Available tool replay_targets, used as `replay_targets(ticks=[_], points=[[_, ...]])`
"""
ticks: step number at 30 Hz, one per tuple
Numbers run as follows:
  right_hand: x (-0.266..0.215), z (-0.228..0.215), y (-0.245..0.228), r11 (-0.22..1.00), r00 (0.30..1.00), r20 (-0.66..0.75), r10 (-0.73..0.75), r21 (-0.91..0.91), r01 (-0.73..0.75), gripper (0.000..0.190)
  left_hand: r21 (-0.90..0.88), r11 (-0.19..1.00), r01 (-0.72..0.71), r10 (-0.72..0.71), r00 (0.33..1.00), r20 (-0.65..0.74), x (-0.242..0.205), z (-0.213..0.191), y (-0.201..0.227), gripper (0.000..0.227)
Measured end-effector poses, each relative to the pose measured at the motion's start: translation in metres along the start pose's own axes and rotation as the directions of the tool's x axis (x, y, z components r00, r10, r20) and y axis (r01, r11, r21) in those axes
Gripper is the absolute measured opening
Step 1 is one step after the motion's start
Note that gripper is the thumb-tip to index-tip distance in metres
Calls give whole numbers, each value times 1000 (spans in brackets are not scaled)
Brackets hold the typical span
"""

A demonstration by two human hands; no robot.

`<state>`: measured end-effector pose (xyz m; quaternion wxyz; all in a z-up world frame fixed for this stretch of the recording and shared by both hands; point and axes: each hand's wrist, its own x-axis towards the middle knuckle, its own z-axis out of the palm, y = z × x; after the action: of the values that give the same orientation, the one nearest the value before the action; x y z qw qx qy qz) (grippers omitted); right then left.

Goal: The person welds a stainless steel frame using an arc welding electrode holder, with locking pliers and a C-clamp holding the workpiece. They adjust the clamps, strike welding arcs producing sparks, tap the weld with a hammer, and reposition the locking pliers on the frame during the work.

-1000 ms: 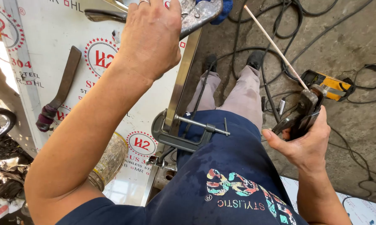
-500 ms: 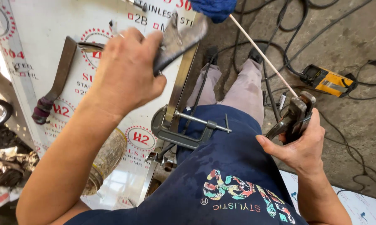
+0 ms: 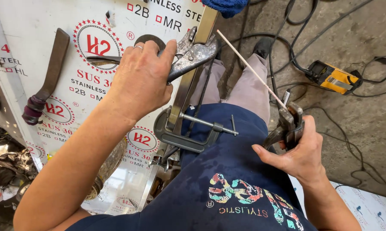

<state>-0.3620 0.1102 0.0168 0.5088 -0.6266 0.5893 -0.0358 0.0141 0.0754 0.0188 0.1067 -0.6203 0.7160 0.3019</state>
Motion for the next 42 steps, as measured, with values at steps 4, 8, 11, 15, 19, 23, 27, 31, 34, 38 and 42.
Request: replay_targets(ticks=[4,8,11,15,19,23,27,31,34,38,42], points=[[0,4,-15,996,997,-25,-74,-45,73,80,27,1000,11,-12,999,37,3,-2,4,77],[-2,9,-17,997,999,-19,-41,-67,39,78,38,999,20,-22,998,52,2,-4,6,77],[-2,10,-17,993,998,-17,-66,-102,64,79,34,999,17,-19,999,41,3,-4,7,78],[-1,12,-18,994,997,-16,-71,-89,69,79,30,999,19,-20,999,40,2,-3,8,80],[-1,13,-19,993,997,-26,-78,-92,75,78,28,999,21,-22,999,38,2,-4,8,80],[1,13,-21,996,999,-24,-47,-79,45,78,32,999,23,-24,998,50,2,-4,8,79],[2,13,-21,998,999,-20,-38,-59,37,76,40,999,22,-24,998,62,3,-6,9,78],[4,13,-21,996,999,-18,-26,-85,25,77,42,999,24,-27,998,62,3,-6,9,77],[4,14,-22,991,996,-17,-91,-103,88,78,41,999,30,-33,998,62,1,1,6,74],[1,19,-14,984,988,0,-156,88,155,78,89,996,6,-11,998,58,-3,11,0,50],[4,16,-20,990,991,13,-136,47,135,82,47,999,21,-24,998,53,0,2,3,72]])
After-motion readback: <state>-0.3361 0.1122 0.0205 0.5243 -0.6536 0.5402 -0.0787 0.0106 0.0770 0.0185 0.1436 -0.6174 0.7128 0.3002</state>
